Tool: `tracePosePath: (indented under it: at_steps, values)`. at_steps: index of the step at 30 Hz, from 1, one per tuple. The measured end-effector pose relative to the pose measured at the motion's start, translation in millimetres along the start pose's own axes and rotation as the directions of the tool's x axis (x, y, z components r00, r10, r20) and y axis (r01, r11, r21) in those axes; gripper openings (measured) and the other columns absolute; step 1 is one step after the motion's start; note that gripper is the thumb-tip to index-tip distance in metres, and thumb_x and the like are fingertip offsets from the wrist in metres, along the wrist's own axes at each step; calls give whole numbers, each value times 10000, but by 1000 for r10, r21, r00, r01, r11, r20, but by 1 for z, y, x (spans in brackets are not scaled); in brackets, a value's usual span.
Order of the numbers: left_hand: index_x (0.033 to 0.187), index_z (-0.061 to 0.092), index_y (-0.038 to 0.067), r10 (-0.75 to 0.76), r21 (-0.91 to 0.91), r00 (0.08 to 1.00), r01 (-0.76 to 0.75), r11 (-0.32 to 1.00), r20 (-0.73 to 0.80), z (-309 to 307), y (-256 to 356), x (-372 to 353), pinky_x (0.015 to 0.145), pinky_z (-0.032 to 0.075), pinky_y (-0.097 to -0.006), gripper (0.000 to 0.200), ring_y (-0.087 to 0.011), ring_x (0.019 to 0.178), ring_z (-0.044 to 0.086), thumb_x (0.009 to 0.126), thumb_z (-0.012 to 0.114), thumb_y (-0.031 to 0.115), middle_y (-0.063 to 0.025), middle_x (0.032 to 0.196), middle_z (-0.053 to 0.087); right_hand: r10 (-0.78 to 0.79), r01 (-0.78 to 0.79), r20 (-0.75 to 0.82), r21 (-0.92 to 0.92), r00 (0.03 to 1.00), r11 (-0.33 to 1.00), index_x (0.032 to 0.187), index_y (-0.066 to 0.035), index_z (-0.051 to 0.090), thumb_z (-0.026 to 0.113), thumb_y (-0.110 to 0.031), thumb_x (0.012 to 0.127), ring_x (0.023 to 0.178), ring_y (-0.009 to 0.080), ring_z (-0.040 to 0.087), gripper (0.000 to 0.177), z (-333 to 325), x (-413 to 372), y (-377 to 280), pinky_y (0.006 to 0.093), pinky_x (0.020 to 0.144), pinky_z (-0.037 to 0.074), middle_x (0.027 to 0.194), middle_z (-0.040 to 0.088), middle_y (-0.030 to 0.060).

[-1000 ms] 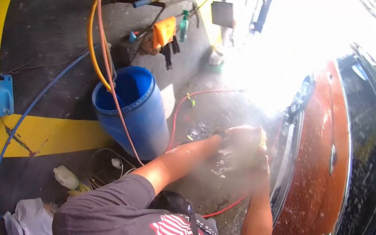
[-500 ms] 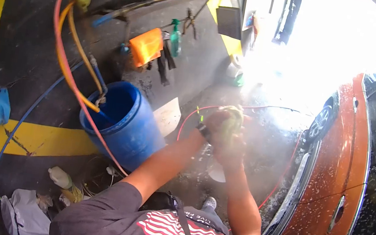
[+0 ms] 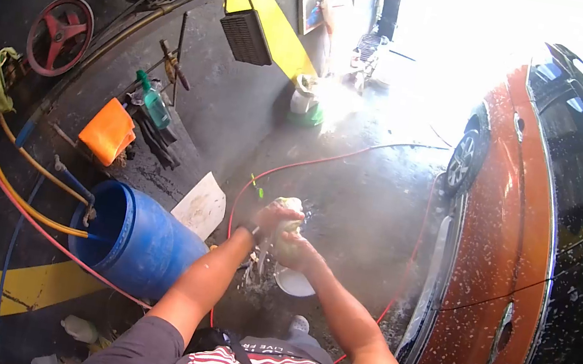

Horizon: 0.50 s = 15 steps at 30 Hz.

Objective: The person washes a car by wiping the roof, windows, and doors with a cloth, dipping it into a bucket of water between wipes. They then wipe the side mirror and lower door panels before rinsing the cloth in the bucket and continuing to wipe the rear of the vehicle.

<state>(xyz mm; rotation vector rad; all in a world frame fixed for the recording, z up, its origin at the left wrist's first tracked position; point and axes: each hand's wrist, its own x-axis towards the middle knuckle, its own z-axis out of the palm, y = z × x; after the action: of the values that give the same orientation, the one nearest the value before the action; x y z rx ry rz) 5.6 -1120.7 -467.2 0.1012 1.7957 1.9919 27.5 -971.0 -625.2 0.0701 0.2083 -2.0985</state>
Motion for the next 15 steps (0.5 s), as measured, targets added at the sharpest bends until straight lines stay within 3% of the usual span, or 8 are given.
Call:
tracePosePath:
  at_steps: [2,3,4,5,6,8,10,15]
  values:
    - [904,695,59,50,47,999,-50,998,11,-8,-40,27,644,468,-258,164,-80,749,595,804,702,188,2,786,651,-17,-12,-146,-192,989,981,1194,-109,517,637,-231,904,884,182,606,337,22,-17,-5,330,716,511,1004,609,33]
    - [896,695,69,441,488,894,-422,764,84,-8,-51,34,643,468,-277,151,-102,736,596,805,699,189,-8,771,648,-35,-29,-216,-286,976,958,1193,-110,513,632,-229,913,835,176,621,326,35,-25,-9,338,671,511,966,618,38]
    - [888,696,79,681,756,659,-610,236,319,-7,-58,40,642,467,-296,138,-123,723,598,806,696,190,-19,756,645,-46,-13,-180,-311,983,950,1184,-117,523,621,-218,922,783,179,629,298,43,-30,-12,353,664,510,938,621,41]
    - [888,696,79,680,755,660,-611,238,320,-4,-65,46,642,467,-296,138,-123,723,598,806,696,190,-19,756,645,-47,-12,-181,-309,982,951,1184,-117,523,621,-218,922,783,179,629,298,42,-31,-14,353,664,510,938,621,41]
    - [900,698,99,545,669,825,-491,558,150,1,-70,52,659,477,-316,145,-160,731,609,795,697,199,-39,780,652,-108,0,-242,-407,964,913,1149,-122,548,623,-201,913,794,187,631,260,38,-32,-16,348,667,509,941,623,42]
    - [938,691,136,531,842,806,-459,283,261,-4,-108,84,682,487,-366,185,-232,746,618,769,694,212,-67,789,621,-304,70,-194,-730,933,680,1109,-128,573,684,-192,832,770,170,619,305,-7,-24,-20,324,637,498,914,627,20]
    - [1034,672,164,491,892,786,-450,36,376,9,-98,83,717,490,-420,267,-293,789,624,768,656,144,-83,786,593,-354,6,-325,-729,877,685,1101,-115,581,717,-169,752,752,165,607,378,5,-28,-23,316,626,494,924,627,13]
    - [1045,655,106,373,962,926,-154,224,62,28,-124,114,761,521,-431,220,-309,863,644,847,571,149,-116,892,659,-460,-24,-345,-820,818,572,1045,-106,591,698,-144,696,695,158,592,367,-31,-28,-34,335,536,480,856,603,10]
